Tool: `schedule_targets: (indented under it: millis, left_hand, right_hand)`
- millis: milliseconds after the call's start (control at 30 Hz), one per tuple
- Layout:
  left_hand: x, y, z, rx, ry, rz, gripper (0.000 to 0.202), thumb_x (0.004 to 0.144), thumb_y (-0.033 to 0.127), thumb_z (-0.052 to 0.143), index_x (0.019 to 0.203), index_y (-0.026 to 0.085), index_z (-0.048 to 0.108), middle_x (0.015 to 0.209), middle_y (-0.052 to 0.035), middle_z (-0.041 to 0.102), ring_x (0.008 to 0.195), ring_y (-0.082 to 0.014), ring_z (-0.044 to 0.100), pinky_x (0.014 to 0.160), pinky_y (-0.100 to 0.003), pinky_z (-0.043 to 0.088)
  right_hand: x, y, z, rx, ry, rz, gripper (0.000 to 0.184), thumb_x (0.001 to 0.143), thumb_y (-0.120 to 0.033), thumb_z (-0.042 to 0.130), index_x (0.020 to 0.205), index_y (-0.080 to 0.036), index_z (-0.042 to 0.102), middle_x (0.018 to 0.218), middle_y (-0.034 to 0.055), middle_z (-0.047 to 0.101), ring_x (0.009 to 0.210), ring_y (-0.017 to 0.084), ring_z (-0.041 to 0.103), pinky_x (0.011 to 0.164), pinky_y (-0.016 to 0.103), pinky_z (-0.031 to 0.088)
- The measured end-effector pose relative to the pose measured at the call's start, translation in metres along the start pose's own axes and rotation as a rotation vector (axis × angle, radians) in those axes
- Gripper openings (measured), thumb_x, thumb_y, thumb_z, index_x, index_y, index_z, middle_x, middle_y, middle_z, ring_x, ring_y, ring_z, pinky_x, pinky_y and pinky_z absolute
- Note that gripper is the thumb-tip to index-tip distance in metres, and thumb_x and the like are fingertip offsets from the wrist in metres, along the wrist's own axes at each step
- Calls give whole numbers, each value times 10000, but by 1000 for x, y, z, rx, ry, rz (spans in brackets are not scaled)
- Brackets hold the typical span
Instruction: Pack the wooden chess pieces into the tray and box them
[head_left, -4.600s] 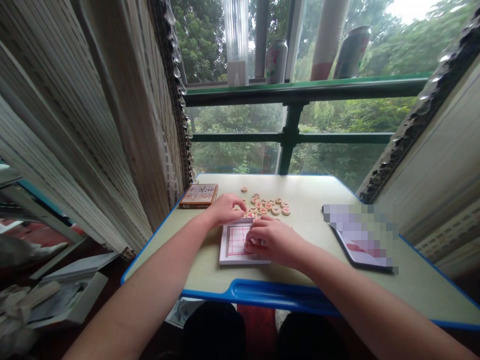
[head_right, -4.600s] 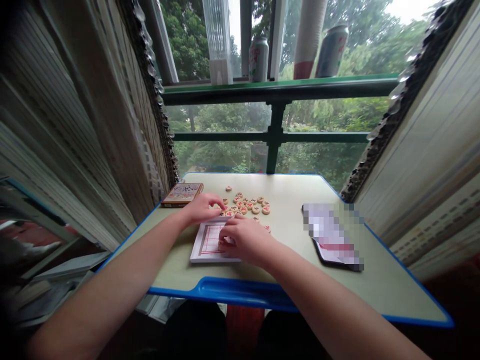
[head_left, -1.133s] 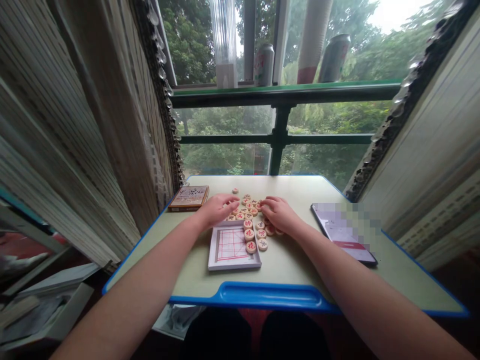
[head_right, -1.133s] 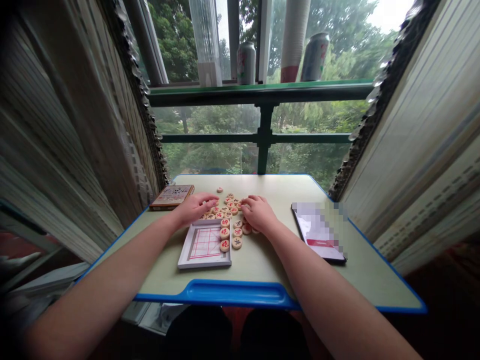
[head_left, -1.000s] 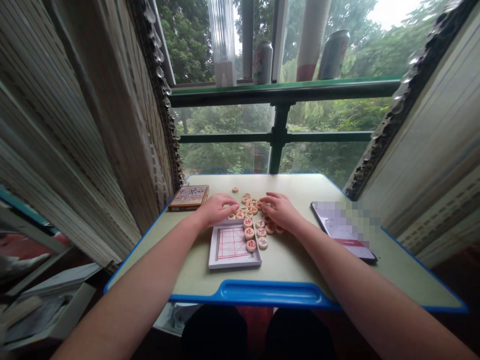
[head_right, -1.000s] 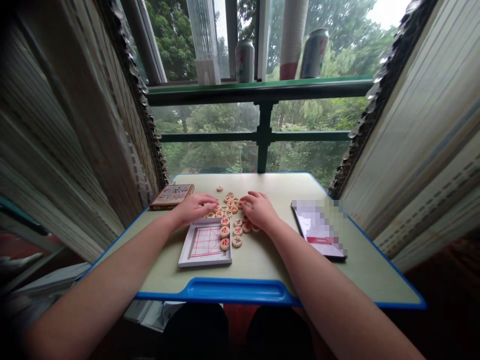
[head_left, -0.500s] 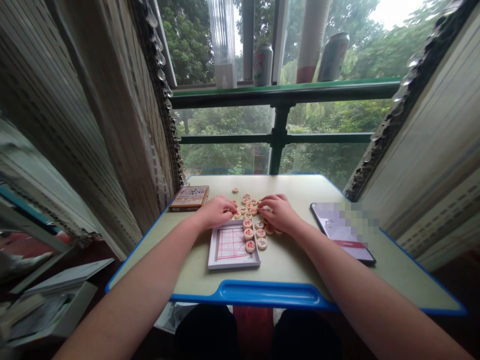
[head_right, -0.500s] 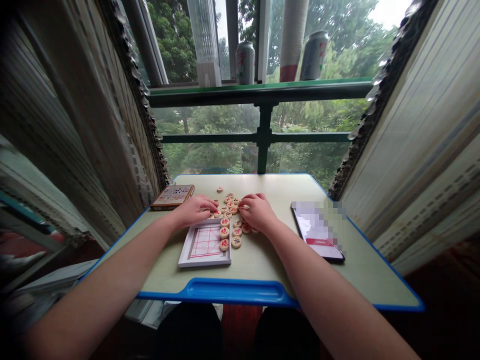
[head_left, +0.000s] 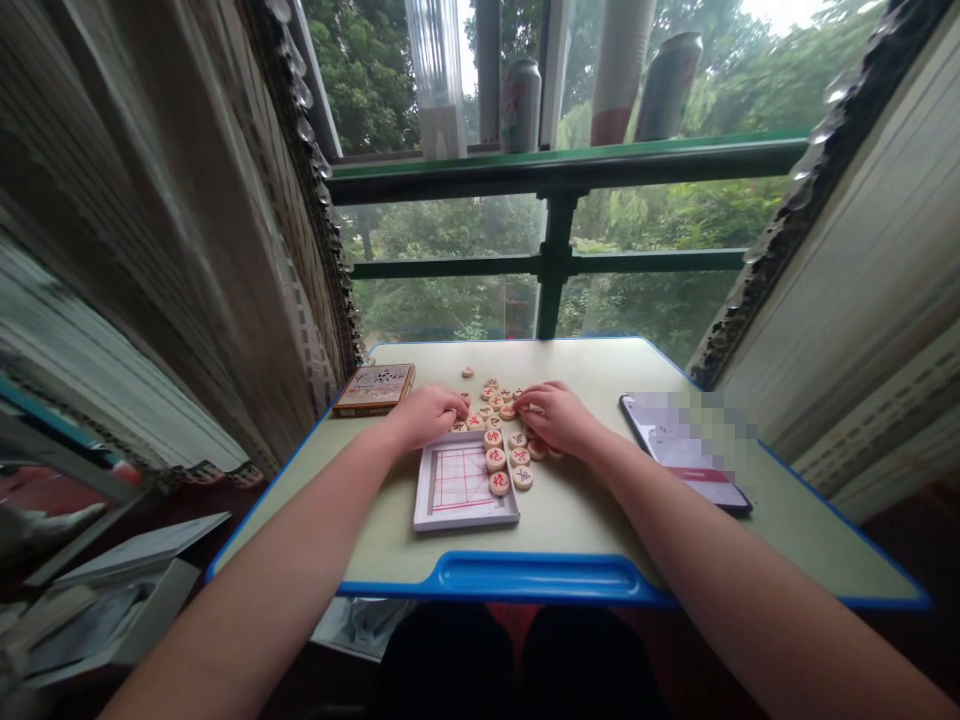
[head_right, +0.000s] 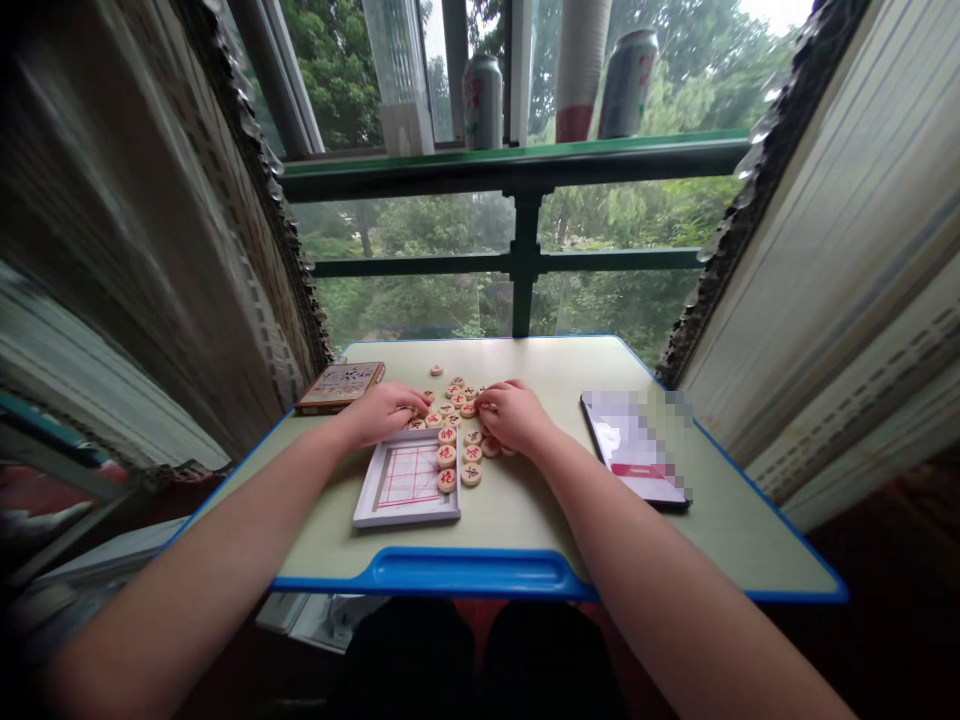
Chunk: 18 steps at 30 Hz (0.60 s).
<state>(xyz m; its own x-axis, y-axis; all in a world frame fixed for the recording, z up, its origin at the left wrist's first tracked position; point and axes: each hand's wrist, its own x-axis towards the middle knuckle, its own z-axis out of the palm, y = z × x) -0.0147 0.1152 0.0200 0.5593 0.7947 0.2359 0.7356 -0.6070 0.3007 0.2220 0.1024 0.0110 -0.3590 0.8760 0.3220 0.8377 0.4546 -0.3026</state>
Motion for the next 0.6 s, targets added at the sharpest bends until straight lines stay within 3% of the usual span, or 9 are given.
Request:
schedule_targets:
  millis: [133,333,600]
  left_hand:
    - [0,1,0,22,5,-1,350,710,96,426,840,182,739,1014,-23,716,988,-169,632,949,-267,461]
    - [-2,8,-3,75,84,-90,390,752,124,438,1045,179,690,1056,-34,704,984,-177,628,912,-279,477]
    - [-2,3,-3,63,32,-24,297,756,106,448,833,181,725,942,-32,716,892,-166,637,863,-267,487]
  right_hand:
    - [0,0,1,2,-8,-24,210,819,-197,538,903,-216,730,1035,46,695,1002,204,569,947,327,392]
    - [0,-1,1,12,3,-8,221,821,-166,540,952,-193,716,1059,70,686,1003,197,576,951,326,389]
    - [-3,-3,-10,2,33,55,202,822,-209,554,933,-201,723,1034,67,689,1002,226,561,924,346,402]
